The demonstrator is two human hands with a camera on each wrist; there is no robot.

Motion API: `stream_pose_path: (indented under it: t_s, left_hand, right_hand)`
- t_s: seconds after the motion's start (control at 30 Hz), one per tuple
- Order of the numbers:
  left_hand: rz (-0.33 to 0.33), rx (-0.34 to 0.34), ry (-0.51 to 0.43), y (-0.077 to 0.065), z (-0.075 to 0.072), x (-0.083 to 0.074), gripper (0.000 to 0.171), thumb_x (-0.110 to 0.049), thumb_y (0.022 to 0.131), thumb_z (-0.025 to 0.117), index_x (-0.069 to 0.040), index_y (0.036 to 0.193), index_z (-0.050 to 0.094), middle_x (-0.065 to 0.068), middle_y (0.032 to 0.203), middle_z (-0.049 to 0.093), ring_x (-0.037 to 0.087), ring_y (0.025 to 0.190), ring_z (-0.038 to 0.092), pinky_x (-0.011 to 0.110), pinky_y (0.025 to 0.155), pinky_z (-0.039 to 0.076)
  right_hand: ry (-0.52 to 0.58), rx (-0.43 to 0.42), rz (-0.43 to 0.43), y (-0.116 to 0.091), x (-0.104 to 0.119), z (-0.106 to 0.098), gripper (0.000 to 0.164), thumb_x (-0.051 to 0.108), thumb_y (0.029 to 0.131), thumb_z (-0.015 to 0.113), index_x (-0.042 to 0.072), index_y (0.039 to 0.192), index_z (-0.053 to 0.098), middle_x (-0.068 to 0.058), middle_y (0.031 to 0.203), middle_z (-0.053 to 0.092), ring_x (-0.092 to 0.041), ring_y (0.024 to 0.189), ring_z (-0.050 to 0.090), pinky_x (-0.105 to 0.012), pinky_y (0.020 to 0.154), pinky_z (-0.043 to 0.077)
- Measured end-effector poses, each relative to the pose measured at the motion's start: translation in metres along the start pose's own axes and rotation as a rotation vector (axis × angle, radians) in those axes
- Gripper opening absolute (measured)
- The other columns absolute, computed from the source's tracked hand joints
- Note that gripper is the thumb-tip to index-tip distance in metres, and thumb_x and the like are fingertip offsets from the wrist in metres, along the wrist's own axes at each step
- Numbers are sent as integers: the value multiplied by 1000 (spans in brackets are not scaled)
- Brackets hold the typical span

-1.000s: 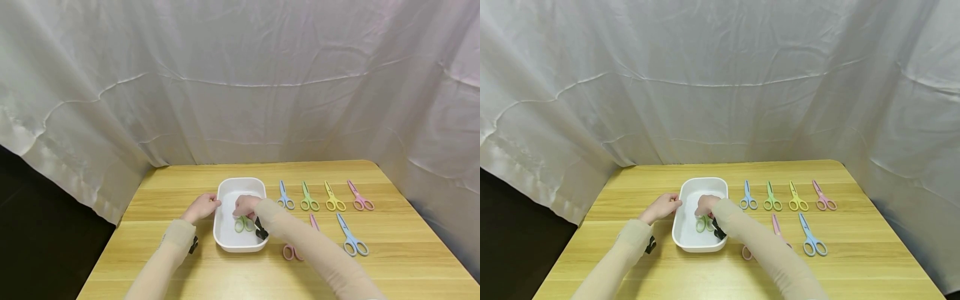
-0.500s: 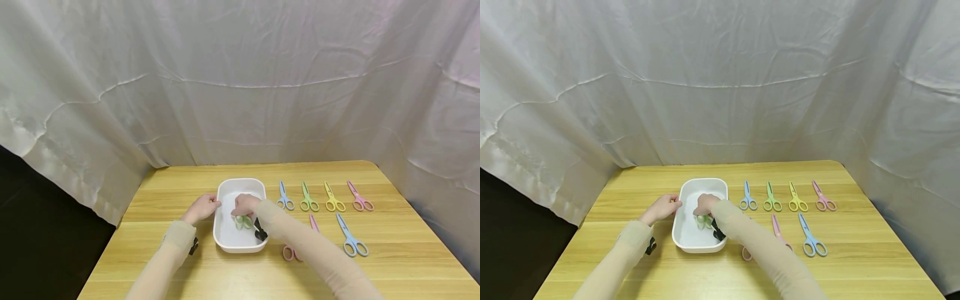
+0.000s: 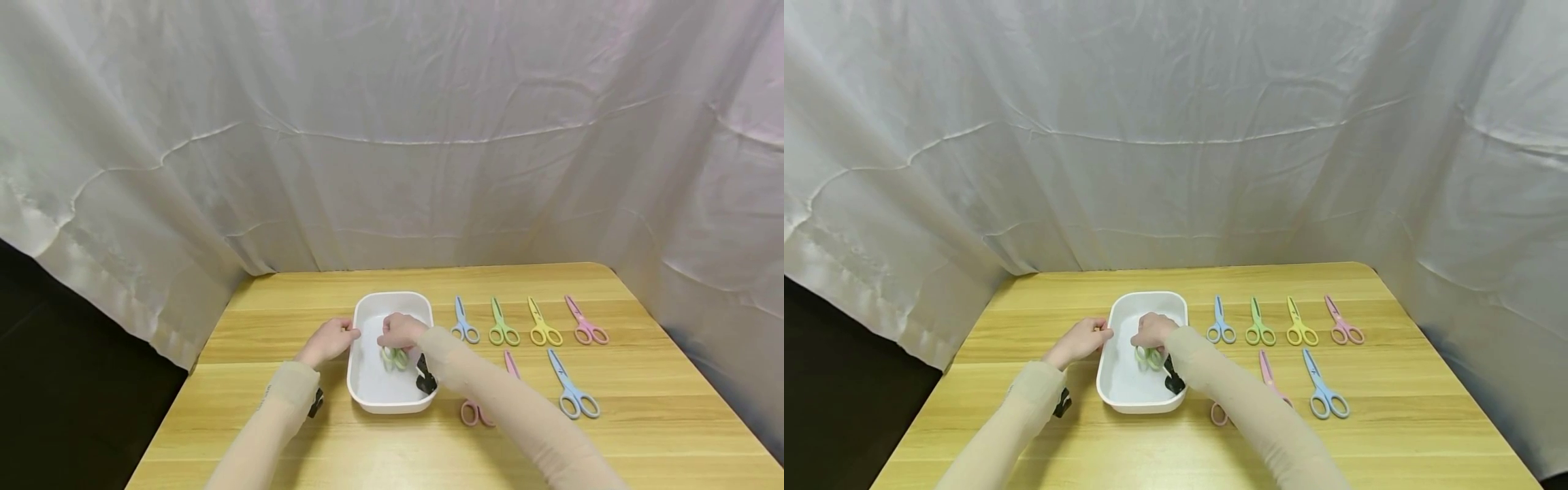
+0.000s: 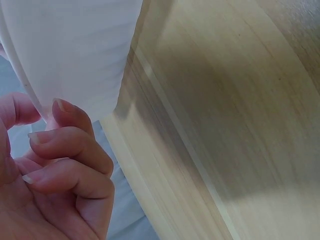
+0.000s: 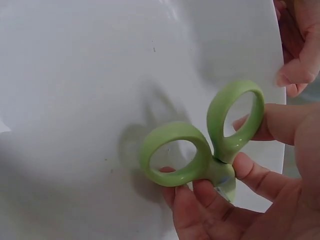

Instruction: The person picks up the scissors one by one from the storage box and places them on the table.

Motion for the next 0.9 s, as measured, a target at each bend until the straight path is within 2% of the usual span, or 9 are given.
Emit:
stream_pose_path:
  t_s: [0.2,0.4,0.63,0.9]
  left_hand:
    - [-8,11,-11,-1,0,1,27,-27,99,53,-5,90,65,1,76,58,16,76,54,27,67,40]
    - [-9,17,-10,-1,-1,1,28,-27,99,52,-4,91,66,2,77,60,16,75,54,27,67,40]
    - [-11,14,-17,-1,0,1,27,-28,99,53,-5,92,67,3,79,62,17,78,55,28,68,41]
    - [1,-3,-10,1,0,1,26,-27,98,54,-6,89,66,3,79,61,17,76,55,27,66,40]
  right_hand:
    - [102,-16,-12,1,-3,0,21,23,89,68,13,78,53,3,70,52,-9,57,50,-20,49,42]
    - [217,-31,3,1,-7,2,17,23,91,65,13,82,54,5,64,50,-7,49,43,-21,48,37]
    - [346,-47,18,-5,-5,0,16,24,94,61,14,85,52,5,64,48,-8,52,41,-22,53,38]
    - [505,-35,13,-3,-8,3,11,22,94,58,14,89,52,5,63,44,-9,54,42,-20,52,39]
Point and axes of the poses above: each hand's wrist, its own y-axis towards the middle knuckle, its own z-axis out of the palm, x = y × z, the point moved 1 cm from there along y, towards the middle knuckle
